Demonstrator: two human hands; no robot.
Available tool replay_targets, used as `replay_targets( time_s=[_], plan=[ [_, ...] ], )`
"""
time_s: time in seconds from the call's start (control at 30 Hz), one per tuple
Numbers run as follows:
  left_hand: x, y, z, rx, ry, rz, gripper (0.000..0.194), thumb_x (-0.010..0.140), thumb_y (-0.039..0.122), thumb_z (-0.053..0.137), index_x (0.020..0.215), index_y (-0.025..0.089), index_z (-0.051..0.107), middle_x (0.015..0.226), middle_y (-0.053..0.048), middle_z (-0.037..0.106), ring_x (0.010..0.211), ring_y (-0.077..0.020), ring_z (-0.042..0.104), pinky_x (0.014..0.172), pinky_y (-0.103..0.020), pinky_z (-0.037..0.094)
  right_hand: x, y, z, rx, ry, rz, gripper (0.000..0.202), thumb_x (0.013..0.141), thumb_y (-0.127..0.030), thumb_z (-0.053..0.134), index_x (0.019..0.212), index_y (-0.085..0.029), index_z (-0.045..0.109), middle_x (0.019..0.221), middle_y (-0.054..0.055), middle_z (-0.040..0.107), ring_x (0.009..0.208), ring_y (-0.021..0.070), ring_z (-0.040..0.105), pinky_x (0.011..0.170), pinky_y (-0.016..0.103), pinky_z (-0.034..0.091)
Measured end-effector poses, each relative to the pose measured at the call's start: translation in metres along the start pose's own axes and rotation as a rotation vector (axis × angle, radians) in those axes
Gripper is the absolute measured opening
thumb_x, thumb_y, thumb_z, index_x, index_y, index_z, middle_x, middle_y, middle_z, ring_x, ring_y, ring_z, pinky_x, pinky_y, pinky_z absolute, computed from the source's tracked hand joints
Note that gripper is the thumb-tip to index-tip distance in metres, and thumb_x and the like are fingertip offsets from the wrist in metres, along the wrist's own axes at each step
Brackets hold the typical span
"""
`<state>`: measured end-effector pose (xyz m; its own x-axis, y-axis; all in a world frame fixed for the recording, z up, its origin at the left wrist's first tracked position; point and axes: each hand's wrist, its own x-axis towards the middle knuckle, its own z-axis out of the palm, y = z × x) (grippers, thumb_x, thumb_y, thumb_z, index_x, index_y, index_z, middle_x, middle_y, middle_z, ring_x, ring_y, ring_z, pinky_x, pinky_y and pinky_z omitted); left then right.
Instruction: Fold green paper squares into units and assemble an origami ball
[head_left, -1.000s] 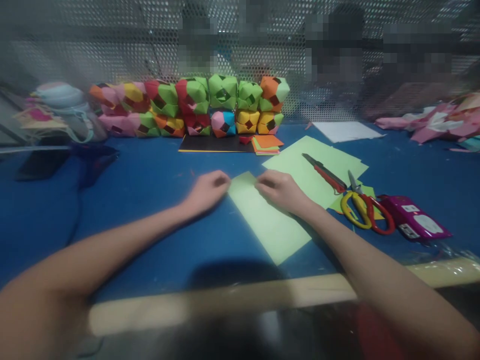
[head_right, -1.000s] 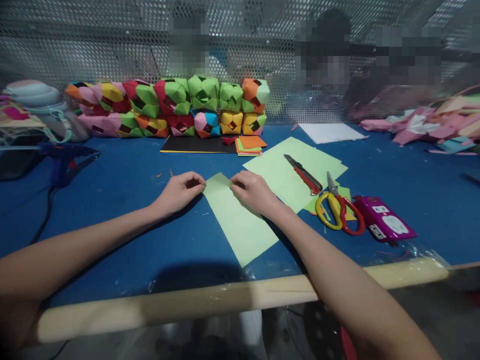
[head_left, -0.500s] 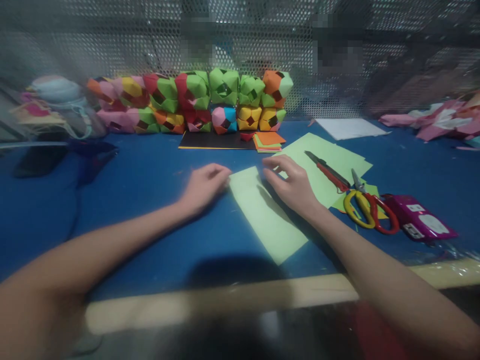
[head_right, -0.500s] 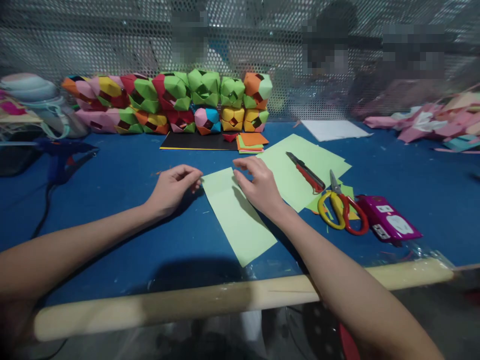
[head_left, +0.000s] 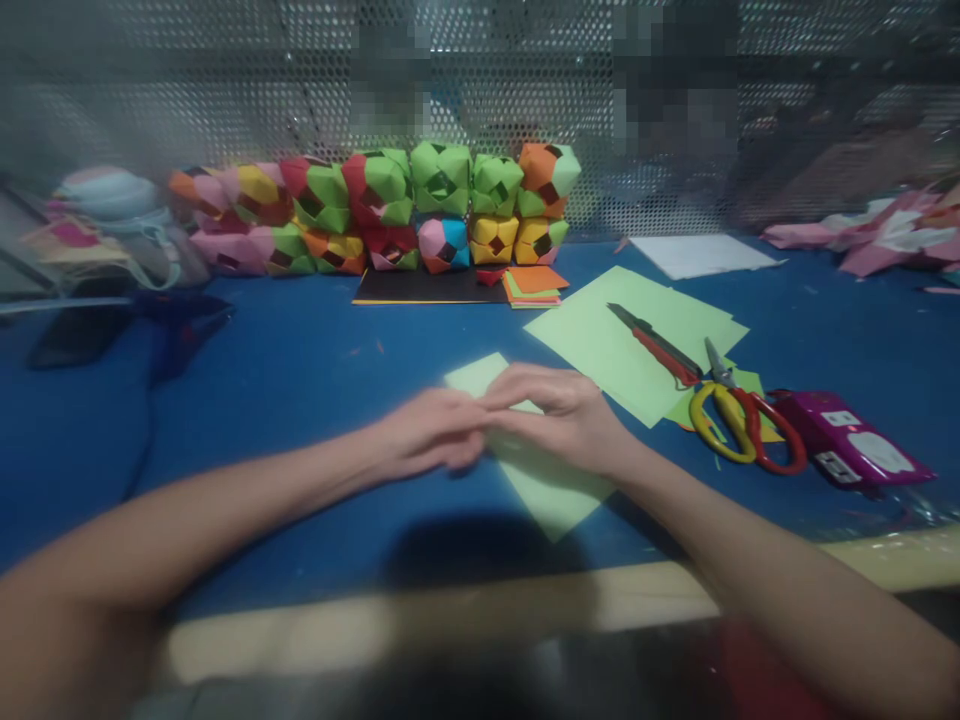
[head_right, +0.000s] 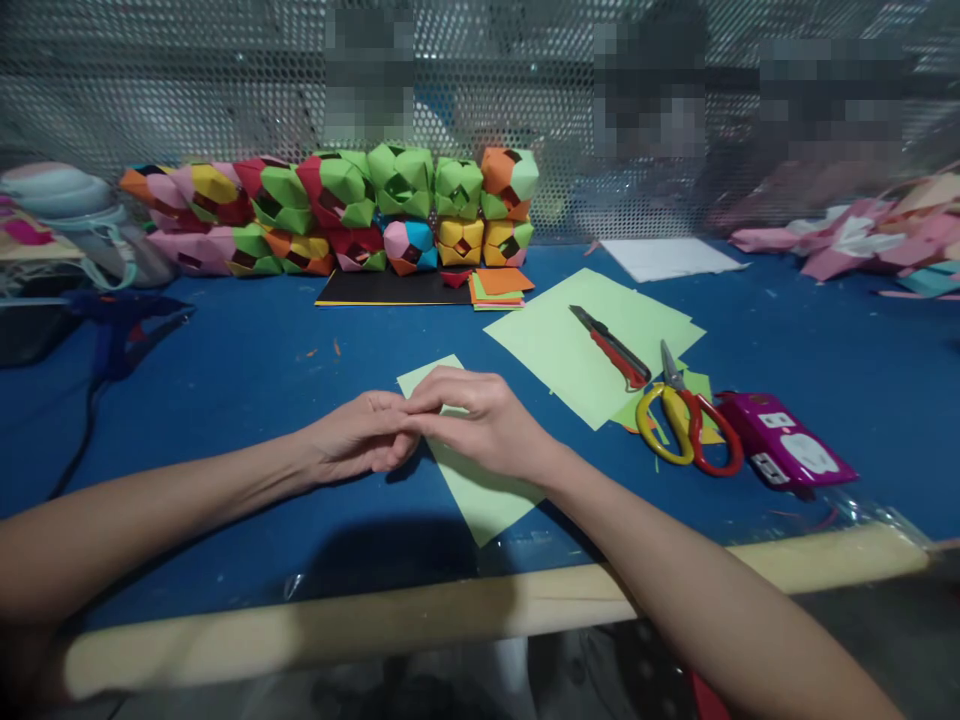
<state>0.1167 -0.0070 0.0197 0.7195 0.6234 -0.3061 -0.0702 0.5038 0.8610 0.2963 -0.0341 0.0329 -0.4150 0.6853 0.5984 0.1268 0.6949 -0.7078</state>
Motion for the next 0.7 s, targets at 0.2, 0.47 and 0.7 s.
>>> replay_targets(
  time_s=[0.2, 0.47, 0.7],
  plan=[
    [-0.0027, -0.0017, -0.0011, -0.021, -0.185, -0.113, 0.043, 0.057, 0.049, 0.083, 0.057, 0.011, 0.061, 0.043, -0.003, 0.058, 0.037, -0.0097, 0.051, 0.035, -0.019, 0.036, -0.0009, -0.0045, 0.0043, 0.172, -0.022, 0.125, 0.009, 0.083, -0.018, 0.065, 0.078, -0.018, 0.072, 0.079, 0.004, 0.071, 0.073, 0.0131, 0.066, 0.067, 0.026, 0.054],
    [0.0013, -0.0059, -0.0072, -0.022, -0.202, -0.153, 0.043, 0.054, 0.045, 0.086, 0.062, 0.009, 0.064, 0.053, -0.006, 0.066, 0.043, -0.0117, 0.058, 0.038, -0.019, 0.043, 0.0012, -0.0065, 0.0033, 0.245, -0.102, 0.421, 0.014, 0.084, -0.027, 0.063, 0.078, -0.017, 0.069, 0.07, 0.001, 0.068, 0.064, 0.0113, 0.064, 0.061, 0.023, 0.054],
    [0.0059, -0.009, -0.0071, -0.121, -0.144, -0.004, 0.048, 0.059, 0.051, 0.082, 0.064, 0.008, 0.06, 0.048, -0.005, 0.064, 0.039, -0.0105, 0.055, 0.038, -0.019, 0.041, -0.0008, 0.0002, 0.0058, 0.253, 0.082, 0.28, 0.007, 0.078, -0.018, 0.07, 0.084, -0.018, 0.074, 0.084, 0.004, 0.072, 0.075, 0.0133, 0.067, 0.068, 0.025, 0.056]
  ],
)
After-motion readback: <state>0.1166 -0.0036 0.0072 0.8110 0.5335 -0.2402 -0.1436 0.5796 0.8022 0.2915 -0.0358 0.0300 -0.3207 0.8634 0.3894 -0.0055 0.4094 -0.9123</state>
